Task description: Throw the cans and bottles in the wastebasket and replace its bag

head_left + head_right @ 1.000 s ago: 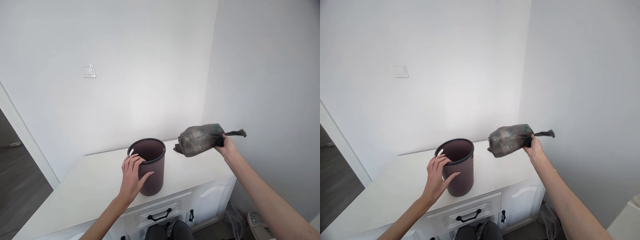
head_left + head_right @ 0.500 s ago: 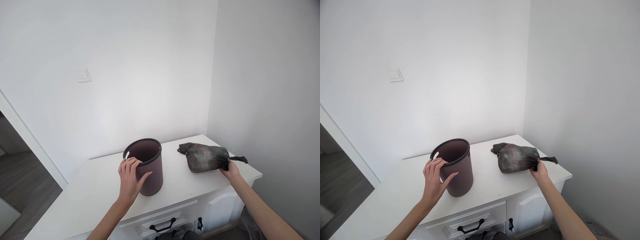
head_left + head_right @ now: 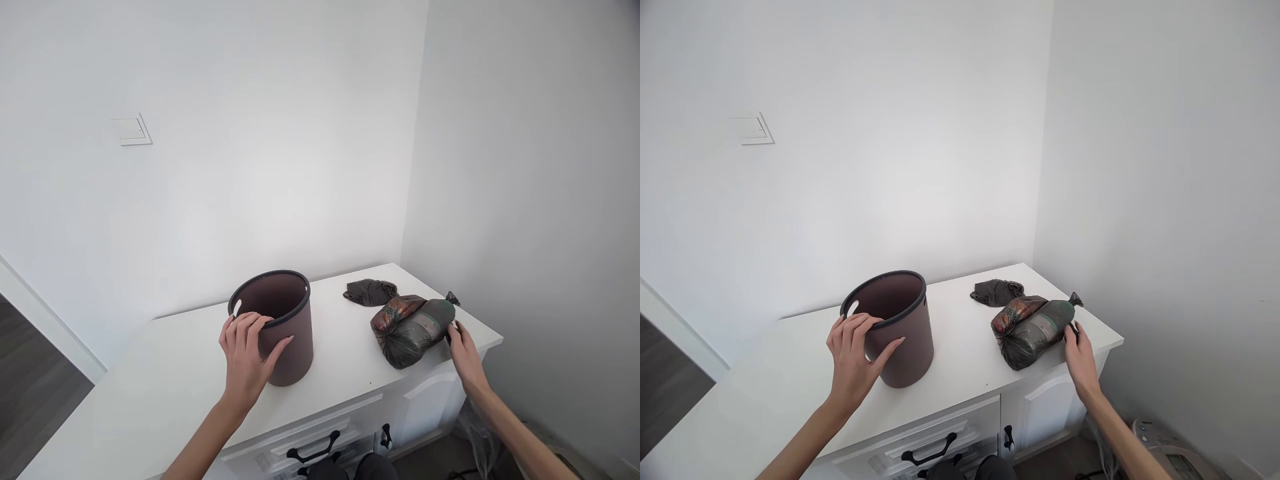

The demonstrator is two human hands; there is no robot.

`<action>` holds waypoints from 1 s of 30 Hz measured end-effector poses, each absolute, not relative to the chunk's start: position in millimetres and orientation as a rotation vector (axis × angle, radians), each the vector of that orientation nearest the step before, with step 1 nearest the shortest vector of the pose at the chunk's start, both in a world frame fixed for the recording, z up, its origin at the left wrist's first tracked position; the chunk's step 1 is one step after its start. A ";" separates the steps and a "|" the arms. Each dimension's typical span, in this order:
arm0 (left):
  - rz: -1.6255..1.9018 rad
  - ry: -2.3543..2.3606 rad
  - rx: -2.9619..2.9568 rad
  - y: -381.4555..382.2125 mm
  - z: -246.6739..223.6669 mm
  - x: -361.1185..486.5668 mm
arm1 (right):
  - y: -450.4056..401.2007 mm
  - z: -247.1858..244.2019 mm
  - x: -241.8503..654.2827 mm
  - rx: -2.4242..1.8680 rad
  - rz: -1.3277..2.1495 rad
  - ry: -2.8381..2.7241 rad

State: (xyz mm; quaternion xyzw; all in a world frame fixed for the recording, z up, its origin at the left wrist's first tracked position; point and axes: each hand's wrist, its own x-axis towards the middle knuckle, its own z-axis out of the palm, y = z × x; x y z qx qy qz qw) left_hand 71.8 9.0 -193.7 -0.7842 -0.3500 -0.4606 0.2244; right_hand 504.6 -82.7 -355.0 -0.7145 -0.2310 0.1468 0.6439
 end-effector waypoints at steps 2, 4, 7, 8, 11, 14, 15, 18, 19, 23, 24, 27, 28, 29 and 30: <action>-1.277 -0.956 -2.162 8.3 -194.1 70.8 | -104.3 -357.3 472.4 -1.677 0.342 -0.631; -1.283 -0.951 -2.167 7.0 -194.0 69.2 | -121.0 -357.6 439.0 -1.726 0.337 -0.724; -1.289 -0.947 -2.188 4.4 -193.0 66.1 | -129.7 -354.8 399.0 -1.749 0.393 -0.812; -1.284 -0.946 -2.200 3.7 -192.7 64.9 | -127.8 -353.9 390.5 -1.749 0.423 -0.818; -1.262 -0.946 -2.234 2.8 -192.3 60.7 | -112.4 -355.8 380.2 -1.771 0.480 -0.828; -1.225 -0.944 -2.260 4.3 -192.0 55.7 | -96.6 -367.8 382.3 -1.835 0.449 -0.872; -1.208 -0.941 -2.271 4.7 -191.5 54.1 | -93.8 -373.6 382.8 -1.856 0.423 -0.894; -1.144 -0.937 -2.309 2.2 -189.5 49.6 | -95.2 -392.7 377.0 -1.894 0.334 -0.989; -1.122 -0.945 -2.321 -1.0 -189.7 48.2 | -98.1 -398.5 372.0 -1.900 0.306 -1.024; -1.085 -0.955 -2.363 -27.5 -206.2 39.1 | -112.6 -412.8 341.4 -1.882 0.204 -1.161; -1.098 -0.955 -2.380 -36.1 -215.6 34.9 | -115.3 -413.9 333.2 -1.853 0.195 -1.215; -1.166 -1.119 -2.458 -58.1 -254.1 14.4 | -117.4 -412.4 313.5 -1.715 0.222 -1.402; -1.188 -1.245 -2.476 -62.4 -268.8 4.8 | -115.7 -410.8 309.0 -1.671 0.241 -1.446; -1.201 -1.383 -2.482 -64.8 -283.6 -5.9 | -112.6 -408.8 305.3 -1.635 0.261 -1.477; -1.199 -1.509 -2.473 -65.2 -297.9 -17.6 | -108.2 -406.5 302.3 -1.606 0.282 -1.497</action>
